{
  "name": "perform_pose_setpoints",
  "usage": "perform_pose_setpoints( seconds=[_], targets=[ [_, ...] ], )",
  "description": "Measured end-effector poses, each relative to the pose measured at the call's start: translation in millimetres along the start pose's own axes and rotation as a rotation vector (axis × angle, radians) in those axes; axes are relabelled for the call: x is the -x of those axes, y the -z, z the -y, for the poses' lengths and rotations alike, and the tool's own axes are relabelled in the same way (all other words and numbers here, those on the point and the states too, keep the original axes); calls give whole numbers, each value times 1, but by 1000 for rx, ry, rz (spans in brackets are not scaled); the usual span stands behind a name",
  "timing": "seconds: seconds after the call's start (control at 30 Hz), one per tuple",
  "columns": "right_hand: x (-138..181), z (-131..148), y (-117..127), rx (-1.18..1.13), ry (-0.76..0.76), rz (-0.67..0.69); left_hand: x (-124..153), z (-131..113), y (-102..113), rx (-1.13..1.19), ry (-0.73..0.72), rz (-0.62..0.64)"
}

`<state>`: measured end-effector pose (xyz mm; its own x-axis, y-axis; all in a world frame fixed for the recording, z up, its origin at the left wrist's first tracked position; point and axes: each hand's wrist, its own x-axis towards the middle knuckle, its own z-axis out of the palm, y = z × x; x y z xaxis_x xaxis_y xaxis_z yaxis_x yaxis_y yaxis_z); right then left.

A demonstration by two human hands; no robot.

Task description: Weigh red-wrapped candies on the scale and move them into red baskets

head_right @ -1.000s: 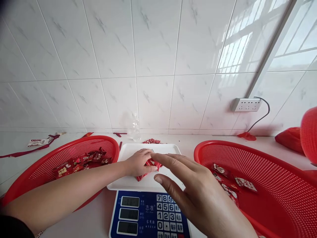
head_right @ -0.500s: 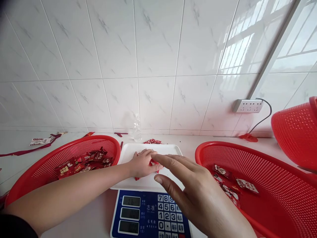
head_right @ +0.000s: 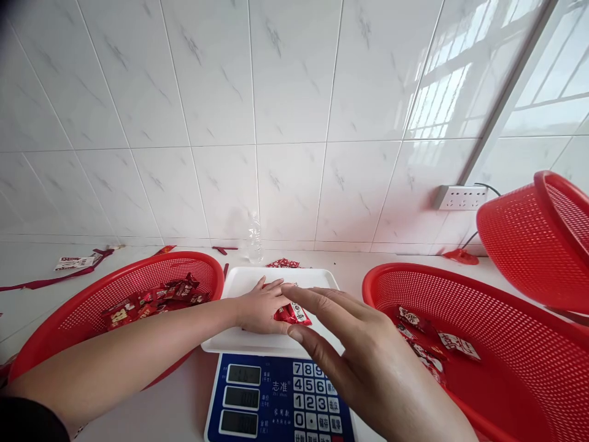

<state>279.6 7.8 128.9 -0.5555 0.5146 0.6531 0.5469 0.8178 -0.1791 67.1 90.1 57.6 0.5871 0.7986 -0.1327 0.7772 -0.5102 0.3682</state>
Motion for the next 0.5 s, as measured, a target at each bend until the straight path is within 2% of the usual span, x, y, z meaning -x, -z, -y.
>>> perform_pose_setpoints(
  seconds=[0.07, 0.2, 0.27, 0.37, 0.5],
  targets=[
    [-1, 0, -1, -4, 4, 0, -2, -7, -2, 10, 64, -23],
    [-2, 1, -1, -6, 7, 0, -11, -19, -12, 52, 256, -148],
    [-2, 1, -1, -1, 10, 0, -15, -22, -18, 34, 298, -178],
    [-2, 0, -1, 8, 5, 0, -16, -21, -23, -13, 257, -182],
    [-2, 1, -2, 9, -1, -4, -10, -11, -17, -28, 57, -153]
  ],
)
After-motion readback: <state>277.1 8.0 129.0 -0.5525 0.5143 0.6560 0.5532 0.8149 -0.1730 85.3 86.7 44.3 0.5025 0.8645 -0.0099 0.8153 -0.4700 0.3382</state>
